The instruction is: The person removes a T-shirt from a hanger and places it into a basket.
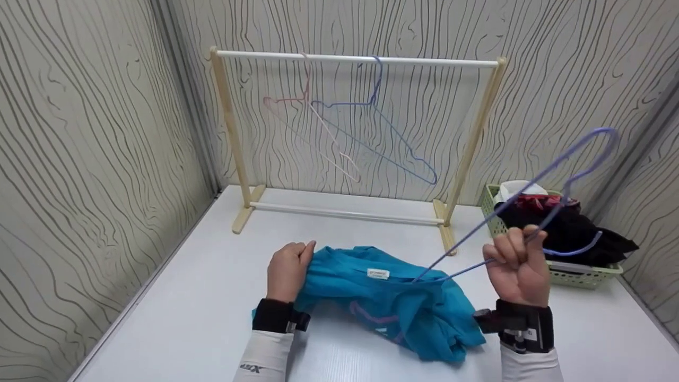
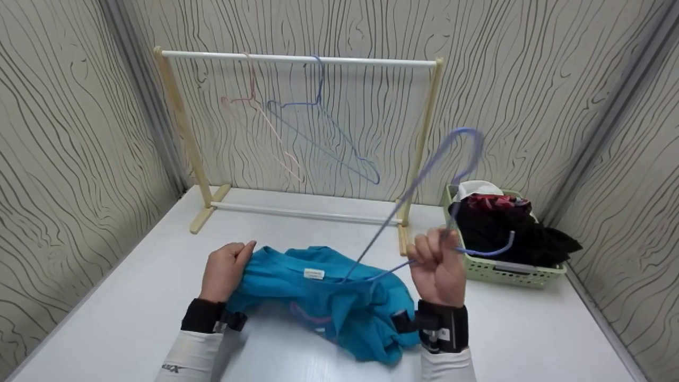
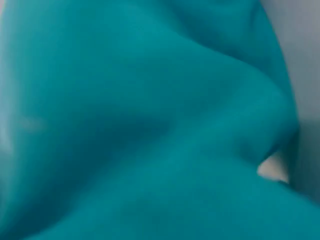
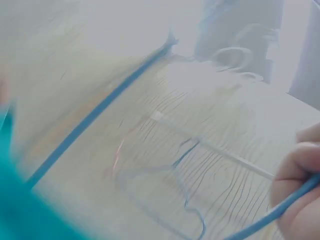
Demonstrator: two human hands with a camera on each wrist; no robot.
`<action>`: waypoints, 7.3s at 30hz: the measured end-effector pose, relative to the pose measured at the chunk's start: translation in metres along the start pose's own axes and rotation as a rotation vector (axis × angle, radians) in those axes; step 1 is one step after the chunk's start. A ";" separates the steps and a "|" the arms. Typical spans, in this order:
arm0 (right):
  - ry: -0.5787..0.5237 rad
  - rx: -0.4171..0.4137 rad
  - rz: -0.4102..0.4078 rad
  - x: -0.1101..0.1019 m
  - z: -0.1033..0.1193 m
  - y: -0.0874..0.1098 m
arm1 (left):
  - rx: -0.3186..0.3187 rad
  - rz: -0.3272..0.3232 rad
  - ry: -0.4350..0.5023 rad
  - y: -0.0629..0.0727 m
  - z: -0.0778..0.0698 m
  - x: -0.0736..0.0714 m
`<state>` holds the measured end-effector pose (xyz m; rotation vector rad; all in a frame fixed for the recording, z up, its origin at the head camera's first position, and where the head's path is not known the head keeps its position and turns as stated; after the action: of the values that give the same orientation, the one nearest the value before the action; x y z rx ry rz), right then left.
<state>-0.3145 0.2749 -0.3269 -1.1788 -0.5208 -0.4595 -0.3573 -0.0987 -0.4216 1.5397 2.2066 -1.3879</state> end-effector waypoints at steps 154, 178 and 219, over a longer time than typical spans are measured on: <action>1.347 0.026 -0.998 -0.006 0.058 0.035 | 0.035 0.871 -0.277 0.076 -0.068 0.118; 1.128 -0.502 -0.955 0.010 0.081 0.043 | 0.018 0.621 -0.055 0.054 -0.053 0.103; 2.108 -0.089 -0.955 -0.058 0.055 -0.087 | -0.147 0.257 0.419 0.023 -0.051 0.063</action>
<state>-0.4194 0.3035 -0.2813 0.0550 0.8837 -2.1141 -0.3496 -0.0171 -0.4404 2.1194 2.1508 -0.8721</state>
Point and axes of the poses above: each hand's wrist, its own y-axis away from the middle knuckle, its own x-axis out of the palm, z = x × y, the point moved 7 cm from there along -y, towards the middle knuckle, and after that the axes turned 7 degrees about x, right-handed, at the moved point
